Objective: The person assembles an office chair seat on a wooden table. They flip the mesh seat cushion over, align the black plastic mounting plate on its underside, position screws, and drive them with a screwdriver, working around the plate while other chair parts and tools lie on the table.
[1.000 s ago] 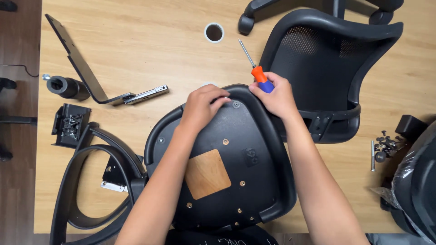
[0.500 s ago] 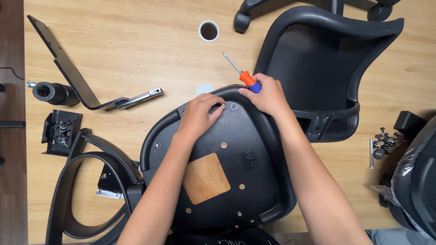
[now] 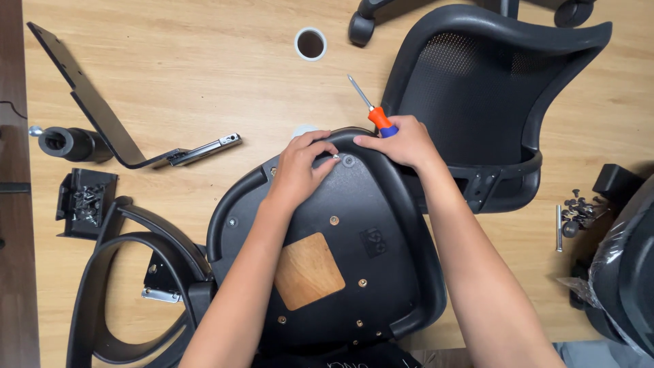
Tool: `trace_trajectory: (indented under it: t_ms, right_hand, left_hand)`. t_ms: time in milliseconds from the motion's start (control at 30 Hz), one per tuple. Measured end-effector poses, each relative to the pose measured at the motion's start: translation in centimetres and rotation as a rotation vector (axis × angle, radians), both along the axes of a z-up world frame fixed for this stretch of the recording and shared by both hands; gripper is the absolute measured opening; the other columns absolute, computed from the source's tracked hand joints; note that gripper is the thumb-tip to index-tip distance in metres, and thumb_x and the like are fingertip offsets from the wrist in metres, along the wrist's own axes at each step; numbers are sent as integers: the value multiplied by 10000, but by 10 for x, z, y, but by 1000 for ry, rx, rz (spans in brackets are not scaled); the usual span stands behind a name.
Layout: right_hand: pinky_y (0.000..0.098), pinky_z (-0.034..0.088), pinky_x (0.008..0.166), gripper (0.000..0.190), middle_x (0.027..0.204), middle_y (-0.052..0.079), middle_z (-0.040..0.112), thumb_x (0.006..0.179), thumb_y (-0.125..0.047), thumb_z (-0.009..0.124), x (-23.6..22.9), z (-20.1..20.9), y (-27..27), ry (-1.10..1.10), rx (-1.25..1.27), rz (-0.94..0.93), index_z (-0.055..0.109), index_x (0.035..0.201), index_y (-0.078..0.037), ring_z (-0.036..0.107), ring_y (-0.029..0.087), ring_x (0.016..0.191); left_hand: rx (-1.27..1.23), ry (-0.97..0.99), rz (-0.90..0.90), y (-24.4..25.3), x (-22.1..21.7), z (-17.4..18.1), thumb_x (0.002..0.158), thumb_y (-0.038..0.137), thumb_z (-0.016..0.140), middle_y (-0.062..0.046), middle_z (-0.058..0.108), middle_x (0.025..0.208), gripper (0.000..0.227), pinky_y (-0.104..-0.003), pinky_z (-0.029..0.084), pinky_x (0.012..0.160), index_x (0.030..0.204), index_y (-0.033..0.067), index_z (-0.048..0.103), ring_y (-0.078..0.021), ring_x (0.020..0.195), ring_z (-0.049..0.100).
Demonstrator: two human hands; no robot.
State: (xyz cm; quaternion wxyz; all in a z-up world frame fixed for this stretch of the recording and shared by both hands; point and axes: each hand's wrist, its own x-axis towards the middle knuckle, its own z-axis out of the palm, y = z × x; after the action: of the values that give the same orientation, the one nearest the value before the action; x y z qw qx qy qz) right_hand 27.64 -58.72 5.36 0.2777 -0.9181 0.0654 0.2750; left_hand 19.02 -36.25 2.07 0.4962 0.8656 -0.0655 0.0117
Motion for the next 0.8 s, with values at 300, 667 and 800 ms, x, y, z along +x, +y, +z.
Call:
trace_trajectory:
  t_ms: [300,667,800]
  right_hand:
    - [306,487,619,513,651,21,607,621,-421,959,7,-6,2,27,114,40,587,691,-75,559,126,608]
    - [342,509,674,494,664,51,633,647,-411,933,1,-1,3,-35,102,133,591,733,-65,608,172,638]
    - [357,515,693,487,667,73,650,680,-449,910,1,2,2,-43,63,196,625,768,-64,628,197,640]
  left_hand:
    - [59,2,-16,1,-1,0,765,186,846,-91,684,1259,198,-422,497,998,958,158,811,-327,1159,613]
    - [74,-41,-45,-1,-9,2,749,190,854,-82,651,1282,175,-433,472,1029,919,186,811,-332,1201,581]
    - [94,-72,-65,-2,-14,1,775,190,838,-65,640,1287,166,-440,479,1022,933,169,788,-313,1232,583]
